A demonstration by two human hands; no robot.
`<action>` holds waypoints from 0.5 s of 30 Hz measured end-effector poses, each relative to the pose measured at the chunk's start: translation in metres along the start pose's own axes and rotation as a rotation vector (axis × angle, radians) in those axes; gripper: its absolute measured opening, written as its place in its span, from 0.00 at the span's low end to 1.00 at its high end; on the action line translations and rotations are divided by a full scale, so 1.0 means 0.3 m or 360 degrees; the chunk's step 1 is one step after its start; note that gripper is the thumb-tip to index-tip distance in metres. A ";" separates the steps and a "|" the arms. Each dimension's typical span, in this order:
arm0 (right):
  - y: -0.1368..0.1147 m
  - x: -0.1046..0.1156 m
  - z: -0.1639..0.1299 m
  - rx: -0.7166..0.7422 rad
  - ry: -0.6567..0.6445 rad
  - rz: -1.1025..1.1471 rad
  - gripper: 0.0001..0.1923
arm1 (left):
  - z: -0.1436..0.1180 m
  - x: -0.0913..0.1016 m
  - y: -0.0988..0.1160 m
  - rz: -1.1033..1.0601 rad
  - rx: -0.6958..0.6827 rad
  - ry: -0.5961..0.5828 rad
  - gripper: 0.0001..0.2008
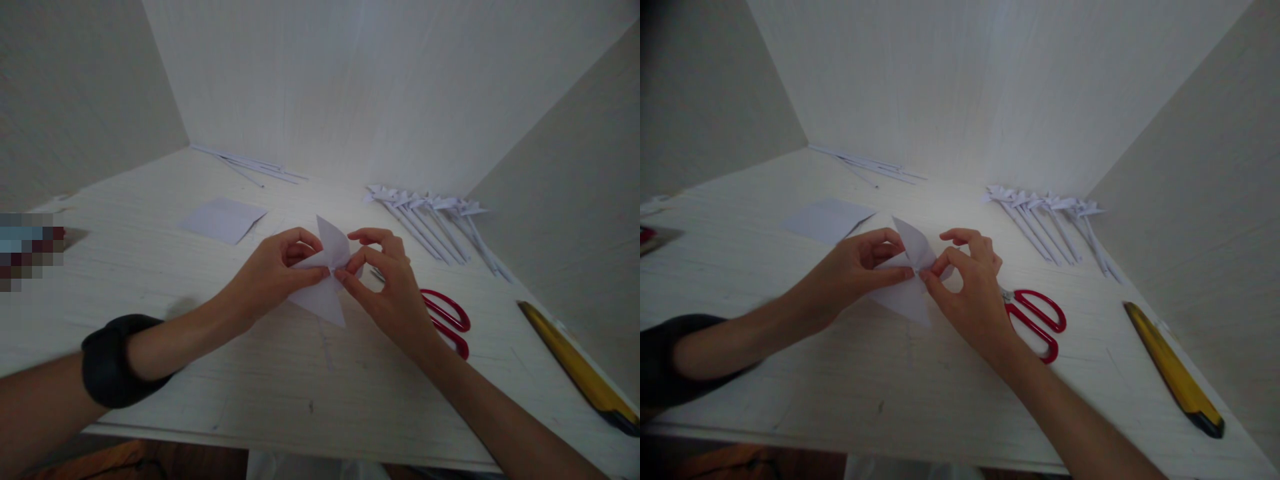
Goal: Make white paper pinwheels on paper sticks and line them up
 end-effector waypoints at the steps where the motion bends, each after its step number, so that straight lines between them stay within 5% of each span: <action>1: 0.000 -0.001 0.000 -0.0005 -0.0001 0.0005 0.08 | -0.001 0.000 0.001 0.0000 -0.0005 -0.0003 0.11; 15: -0.007 -0.002 0.000 -0.0008 -0.0014 0.0043 0.10 | 0.003 0.000 -0.008 0.0053 -0.0062 -0.0032 0.12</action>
Point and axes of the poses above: each hand's wrist, its own z-axis towards the middle knuckle, its own x-axis out of the back of the hand, y = z × x, the point moved 1 cm from there along z, towards the middle knuckle, and after that the axes turned 10 degrees about z, right-handed, at the moved point
